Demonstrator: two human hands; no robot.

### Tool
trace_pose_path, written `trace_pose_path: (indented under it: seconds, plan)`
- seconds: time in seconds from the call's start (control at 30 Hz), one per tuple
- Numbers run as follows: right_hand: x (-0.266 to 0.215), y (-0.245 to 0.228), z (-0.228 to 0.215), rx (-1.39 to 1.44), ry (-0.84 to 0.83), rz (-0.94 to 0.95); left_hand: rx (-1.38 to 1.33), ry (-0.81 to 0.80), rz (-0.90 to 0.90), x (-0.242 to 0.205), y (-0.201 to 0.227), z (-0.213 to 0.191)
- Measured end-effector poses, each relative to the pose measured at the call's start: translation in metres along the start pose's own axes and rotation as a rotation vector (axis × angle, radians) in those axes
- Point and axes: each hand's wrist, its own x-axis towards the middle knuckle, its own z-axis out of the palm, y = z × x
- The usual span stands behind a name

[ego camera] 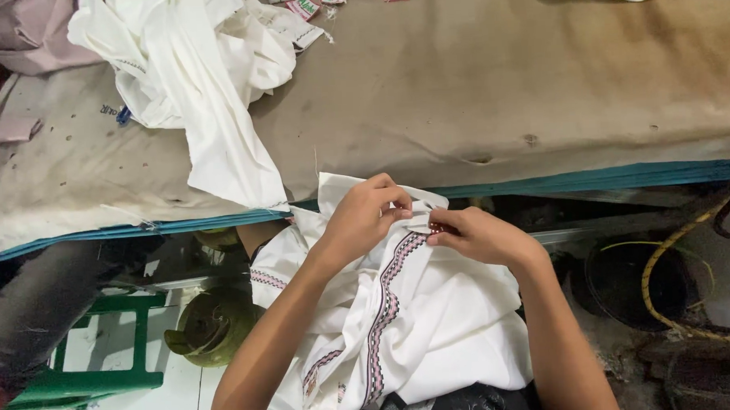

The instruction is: Trimming loose threads from a white garment using thread snips

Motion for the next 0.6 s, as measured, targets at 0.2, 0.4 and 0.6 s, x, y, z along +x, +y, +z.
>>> trace_pose_path:
  seconds: [0.2, 0.4, 0.6]
  plan:
    - [0.004, 0.004, 0.004, -0.002, -0.040, 0.023, -0.013, -0.002, -0.012, 0.000, -0.004, -0.003]
    - [0.002, 0.003, -0.018, -0.068, 0.138, -0.039, -0.006, -0.031, -0.216, -0.017, 0.010, -0.037]
    - [0.056, -0.001, -0.021, -0.277, 0.445, -0.014, -0.340, -0.428, -0.296, -0.066, 0.027, -0.076]
